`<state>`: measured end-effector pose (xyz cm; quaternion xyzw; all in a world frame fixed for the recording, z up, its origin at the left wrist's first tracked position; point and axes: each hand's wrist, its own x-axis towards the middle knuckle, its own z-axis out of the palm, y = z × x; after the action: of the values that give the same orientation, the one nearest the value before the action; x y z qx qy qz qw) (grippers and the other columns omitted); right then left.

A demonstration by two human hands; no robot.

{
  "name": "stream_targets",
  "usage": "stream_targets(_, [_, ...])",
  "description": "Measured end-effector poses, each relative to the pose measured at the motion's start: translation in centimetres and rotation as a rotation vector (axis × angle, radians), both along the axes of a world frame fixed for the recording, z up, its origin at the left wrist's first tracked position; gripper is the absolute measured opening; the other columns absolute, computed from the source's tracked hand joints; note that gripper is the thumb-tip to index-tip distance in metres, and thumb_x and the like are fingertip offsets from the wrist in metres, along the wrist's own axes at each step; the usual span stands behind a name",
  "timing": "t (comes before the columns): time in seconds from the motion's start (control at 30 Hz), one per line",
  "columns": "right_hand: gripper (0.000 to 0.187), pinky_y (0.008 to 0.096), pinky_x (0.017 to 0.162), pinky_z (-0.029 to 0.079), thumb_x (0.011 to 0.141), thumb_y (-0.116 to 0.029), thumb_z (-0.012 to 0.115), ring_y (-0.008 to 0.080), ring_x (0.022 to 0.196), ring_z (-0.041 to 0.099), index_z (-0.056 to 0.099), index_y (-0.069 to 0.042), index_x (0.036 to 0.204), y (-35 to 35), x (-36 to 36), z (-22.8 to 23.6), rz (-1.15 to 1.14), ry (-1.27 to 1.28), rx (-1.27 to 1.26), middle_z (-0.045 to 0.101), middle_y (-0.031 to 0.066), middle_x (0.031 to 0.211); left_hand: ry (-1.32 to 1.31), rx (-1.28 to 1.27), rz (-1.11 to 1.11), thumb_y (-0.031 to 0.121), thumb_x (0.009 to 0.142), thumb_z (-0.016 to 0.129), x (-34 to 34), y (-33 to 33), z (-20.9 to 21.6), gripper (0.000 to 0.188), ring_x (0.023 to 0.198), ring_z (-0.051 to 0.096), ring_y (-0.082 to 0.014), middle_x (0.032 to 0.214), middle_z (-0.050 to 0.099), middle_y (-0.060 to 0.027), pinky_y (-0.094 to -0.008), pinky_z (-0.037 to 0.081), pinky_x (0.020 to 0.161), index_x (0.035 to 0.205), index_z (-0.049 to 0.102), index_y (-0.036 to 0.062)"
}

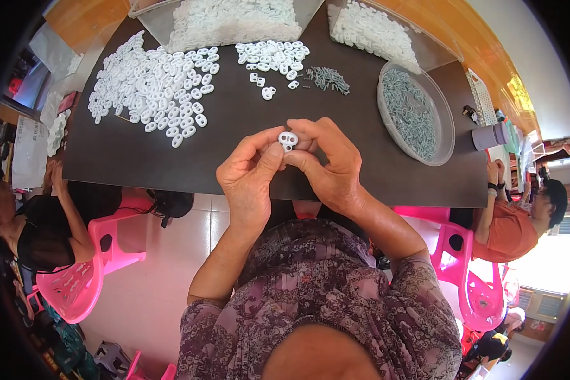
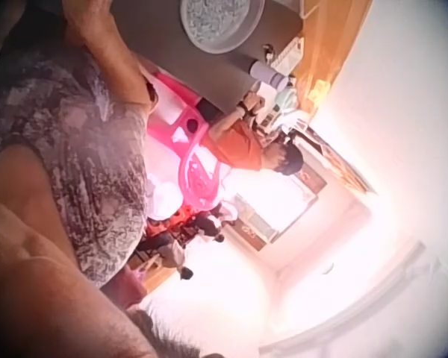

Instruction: Assembling small white plastic components by manually inserting metal spring clips into them at a workshop table.

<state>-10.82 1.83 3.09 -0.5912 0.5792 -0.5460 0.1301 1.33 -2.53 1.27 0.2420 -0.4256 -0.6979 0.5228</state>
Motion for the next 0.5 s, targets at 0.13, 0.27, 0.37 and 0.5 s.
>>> stream_targets(0.13, [0.03,0.0308,0.062,0.044,0.066,0.001,0.068,0.0199,0.068,0.054,0.064,-0.003,0.095,-0.31,-0.23,0.16,0.031,0.081,-0.062,0.062,0.0059,0.079,0.001,-0.013,0.008,0.0,0.087,0.058,0.17,-0.09,0.06,0.021,0.071,0.05,-0.0065,0.083,0.056,-0.0012,-0.0183,0.043,0.064,0.106,0.062,-0.0041])
stream_targets(0.27, [0.029,0.0301,0.062,0.044,0.065,0.002,0.068,0.019,0.068,0.054,0.064,-0.003,0.094,-0.39,-0.21,0.09,0.025,0.101,-0.096,0.063,0.0054,0.079,-0.027,-0.04,0.004,0.0,0.087,0.058,0.22,-0.16,-0.04,0.021,0.071,0.05,-0.0063,0.083,0.055,-0.0007,-0.0181,0.043,0.063,0.107,0.063,-0.0034])
stream_targets(0.37, [0.029,0.0299,0.062,0.044,0.065,0.001,0.068,0.0184,0.068,0.054,0.064,-0.002,0.093,-0.15,0.17,0.09,0.011,0.005,-0.051,0.064,0.0053,0.081,-0.026,-0.044,0.001,0.001,0.087,0.058,0.23,-0.13,-0.05,0.021,0.071,0.049,-0.006,0.083,0.053,-0.0001,-0.0177,0.043,0.063,0.107,0.063,-0.0028])
stream_targets(0.5, [0.028,0.0294,0.062,0.044,0.066,0.002,0.068,0.0179,0.067,0.054,0.064,-0.002,0.093,-0.17,0.12,0.21,0.017,0.014,-0.078,0.064,0.0053,0.08,-0.047,-0.064,0.013,0.002,0.087,0.058,0.22,0.02,0.13,0.021,0.072,0.05,-0.0058,0.083,0.053,-0.0003,-0.0177,0.043,0.064,0.108,0.062,-0.0029])
